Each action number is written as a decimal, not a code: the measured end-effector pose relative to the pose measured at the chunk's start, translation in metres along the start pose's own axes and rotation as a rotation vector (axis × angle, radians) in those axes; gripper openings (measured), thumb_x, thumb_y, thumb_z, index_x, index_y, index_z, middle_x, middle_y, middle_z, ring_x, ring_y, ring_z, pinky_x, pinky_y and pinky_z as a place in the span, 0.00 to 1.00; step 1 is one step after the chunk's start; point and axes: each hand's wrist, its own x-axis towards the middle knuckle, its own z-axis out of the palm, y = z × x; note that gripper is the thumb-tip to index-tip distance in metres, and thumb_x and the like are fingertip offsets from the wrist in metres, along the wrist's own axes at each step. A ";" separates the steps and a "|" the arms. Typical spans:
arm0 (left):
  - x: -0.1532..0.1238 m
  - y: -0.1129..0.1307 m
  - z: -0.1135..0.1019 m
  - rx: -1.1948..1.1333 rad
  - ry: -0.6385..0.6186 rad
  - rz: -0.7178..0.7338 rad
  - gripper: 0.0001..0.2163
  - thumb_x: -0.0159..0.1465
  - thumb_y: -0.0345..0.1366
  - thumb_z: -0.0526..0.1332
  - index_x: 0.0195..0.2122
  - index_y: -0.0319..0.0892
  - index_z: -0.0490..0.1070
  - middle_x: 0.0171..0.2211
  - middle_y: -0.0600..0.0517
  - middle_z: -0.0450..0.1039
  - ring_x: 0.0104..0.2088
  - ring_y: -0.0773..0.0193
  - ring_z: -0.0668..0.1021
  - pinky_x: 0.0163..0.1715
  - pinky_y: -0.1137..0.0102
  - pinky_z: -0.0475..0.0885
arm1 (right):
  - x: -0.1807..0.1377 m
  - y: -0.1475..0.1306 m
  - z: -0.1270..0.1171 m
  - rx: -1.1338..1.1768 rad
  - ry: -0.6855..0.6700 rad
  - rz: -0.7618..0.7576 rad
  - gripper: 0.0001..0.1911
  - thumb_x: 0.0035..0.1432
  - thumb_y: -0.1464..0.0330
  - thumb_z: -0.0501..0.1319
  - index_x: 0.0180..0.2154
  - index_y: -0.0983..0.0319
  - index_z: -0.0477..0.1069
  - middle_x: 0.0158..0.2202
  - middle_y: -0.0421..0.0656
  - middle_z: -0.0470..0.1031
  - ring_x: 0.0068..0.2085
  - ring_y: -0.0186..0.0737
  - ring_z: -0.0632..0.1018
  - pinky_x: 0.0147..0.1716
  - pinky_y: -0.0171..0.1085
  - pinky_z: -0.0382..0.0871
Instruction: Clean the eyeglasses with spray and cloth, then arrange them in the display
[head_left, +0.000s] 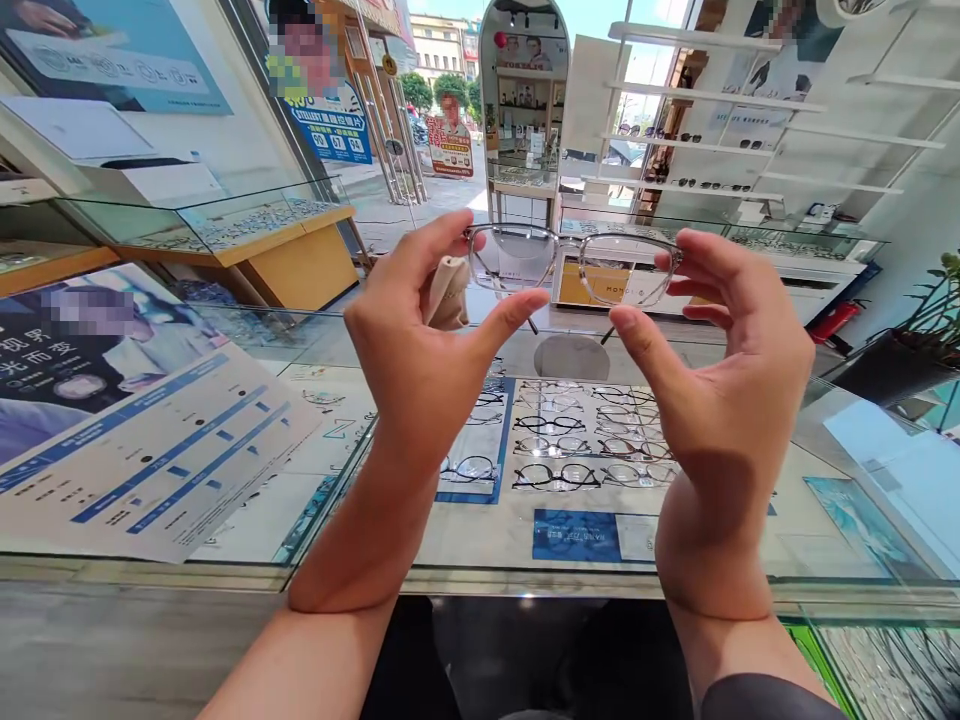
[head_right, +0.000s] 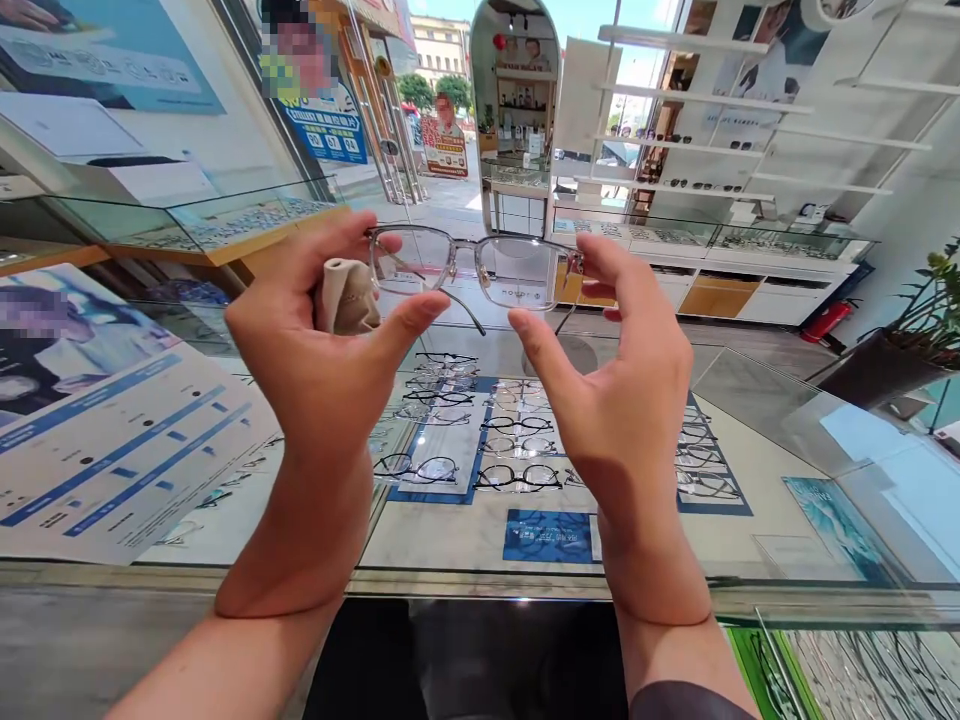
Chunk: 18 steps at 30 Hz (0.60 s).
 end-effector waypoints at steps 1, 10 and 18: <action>0.000 -0.001 0.001 -0.004 -0.009 -0.013 0.34 0.64 0.68 0.70 0.65 0.56 0.77 0.58 0.49 0.83 0.59 0.46 0.84 0.61 0.47 0.82 | 0.001 -0.001 -0.001 0.004 -0.003 0.009 0.22 0.72 0.55 0.68 0.64 0.50 0.74 0.60 0.48 0.82 0.58 0.56 0.83 0.58 0.61 0.79; 0.008 0.002 -0.006 -0.047 -0.103 -0.135 0.34 0.59 0.66 0.74 0.58 0.48 0.80 0.52 0.48 0.86 0.55 0.45 0.86 0.56 0.51 0.83 | 0.008 0.010 -0.005 0.018 -0.053 -0.020 0.22 0.71 0.53 0.69 0.61 0.52 0.77 0.58 0.49 0.84 0.58 0.57 0.85 0.54 0.61 0.82; 0.007 0.004 -0.007 -0.064 -0.100 -0.177 0.33 0.59 0.65 0.75 0.56 0.46 0.81 0.51 0.46 0.86 0.53 0.47 0.86 0.52 0.54 0.83 | 0.009 0.012 -0.011 0.021 -0.092 0.008 0.22 0.70 0.55 0.71 0.61 0.53 0.77 0.59 0.50 0.84 0.57 0.56 0.86 0.53 0.58 0.83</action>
